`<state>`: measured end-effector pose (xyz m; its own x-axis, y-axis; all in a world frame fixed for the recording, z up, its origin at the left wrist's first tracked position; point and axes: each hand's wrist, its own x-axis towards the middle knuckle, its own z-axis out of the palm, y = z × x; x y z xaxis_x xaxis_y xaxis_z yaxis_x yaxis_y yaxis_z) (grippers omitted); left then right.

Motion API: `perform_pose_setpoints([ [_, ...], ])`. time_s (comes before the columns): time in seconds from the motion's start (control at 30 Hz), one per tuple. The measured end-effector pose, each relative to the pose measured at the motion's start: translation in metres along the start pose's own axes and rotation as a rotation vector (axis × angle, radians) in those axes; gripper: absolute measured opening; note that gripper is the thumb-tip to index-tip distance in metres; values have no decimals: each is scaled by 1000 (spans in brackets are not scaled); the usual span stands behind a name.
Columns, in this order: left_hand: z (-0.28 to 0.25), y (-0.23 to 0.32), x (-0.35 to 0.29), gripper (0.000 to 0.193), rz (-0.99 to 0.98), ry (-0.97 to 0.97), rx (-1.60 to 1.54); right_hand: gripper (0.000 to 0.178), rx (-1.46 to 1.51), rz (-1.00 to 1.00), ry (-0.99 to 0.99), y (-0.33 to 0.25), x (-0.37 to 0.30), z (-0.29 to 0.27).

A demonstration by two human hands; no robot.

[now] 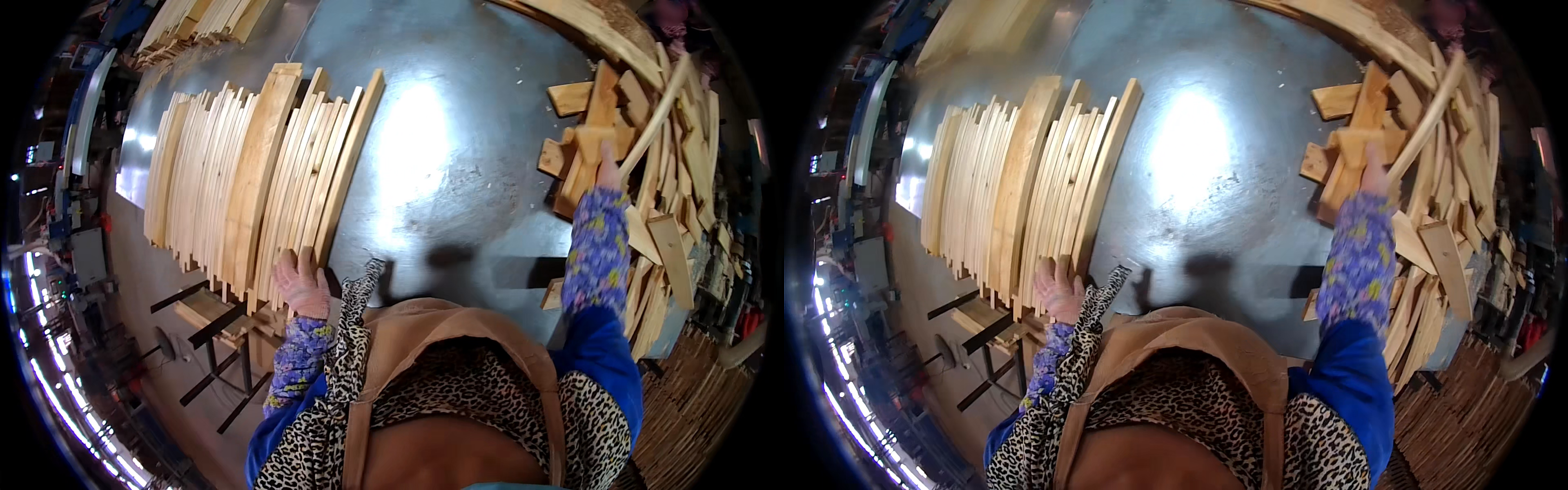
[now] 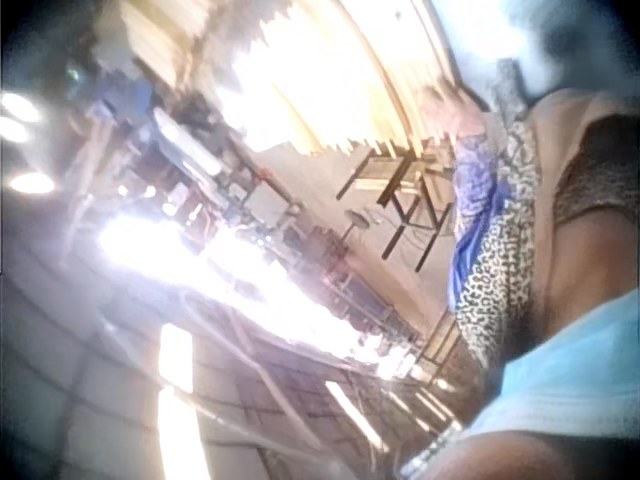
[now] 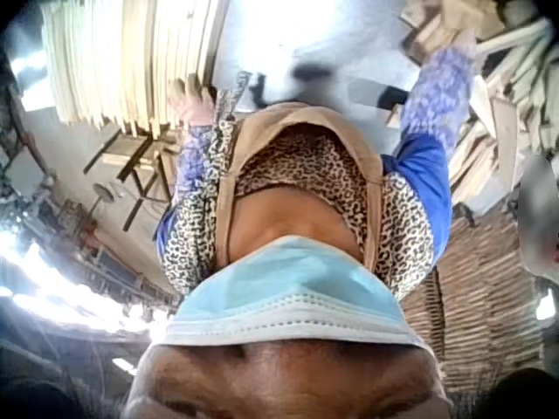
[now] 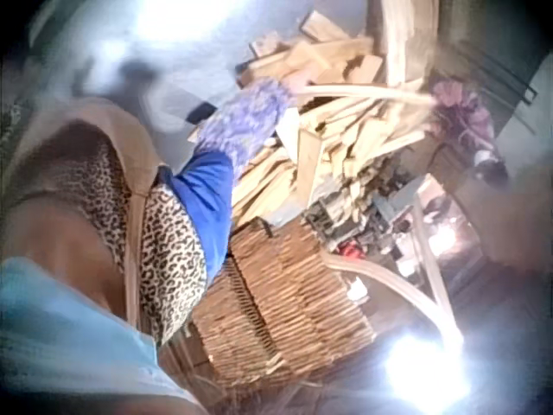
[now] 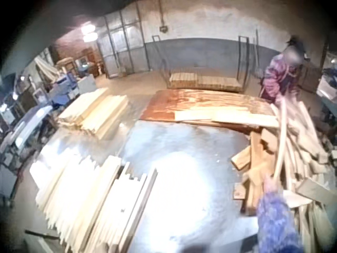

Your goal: The person repeatedly picks up thin wooden planks from a large pile on a metal table and stacks them into a neat pile. The person handles the planks one at a time or in small groups, aligning them as they build the stack.

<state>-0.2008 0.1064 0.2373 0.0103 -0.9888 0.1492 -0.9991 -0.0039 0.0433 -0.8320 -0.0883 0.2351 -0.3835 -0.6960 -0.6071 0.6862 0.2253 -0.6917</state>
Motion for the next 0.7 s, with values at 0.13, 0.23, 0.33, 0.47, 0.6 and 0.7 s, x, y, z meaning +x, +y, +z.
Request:
perform_pose_setpoints([
  [0.13, 11, 51, 39, 62, 87, 144, -470, 48, -100, 43, -110, 41, -111, -33],
  [0.23, 37, 123, 59, 57, 12, -489, -913, 51, -212, 285, -226, 102, -180, -42],
  [0.33, 69, 199, 67, 52, -492, -1305, -1794, 53, -321, 313, -329, 166, -202, -25],
  [0.47, 89, 253, 70, 47, -738, -1072, -2080, 53, -305, 169, -429, 191, -203, -11],
  [0.6, 82, 221, 115, 57, -343, -949, -1477, 64, -1038, 71, -420, 171, -215, -2],
  [0.7, 67, 194, 145, 71, -209, -816, -844, 70, -1551, -87, -448, 191, -245, 24],
])
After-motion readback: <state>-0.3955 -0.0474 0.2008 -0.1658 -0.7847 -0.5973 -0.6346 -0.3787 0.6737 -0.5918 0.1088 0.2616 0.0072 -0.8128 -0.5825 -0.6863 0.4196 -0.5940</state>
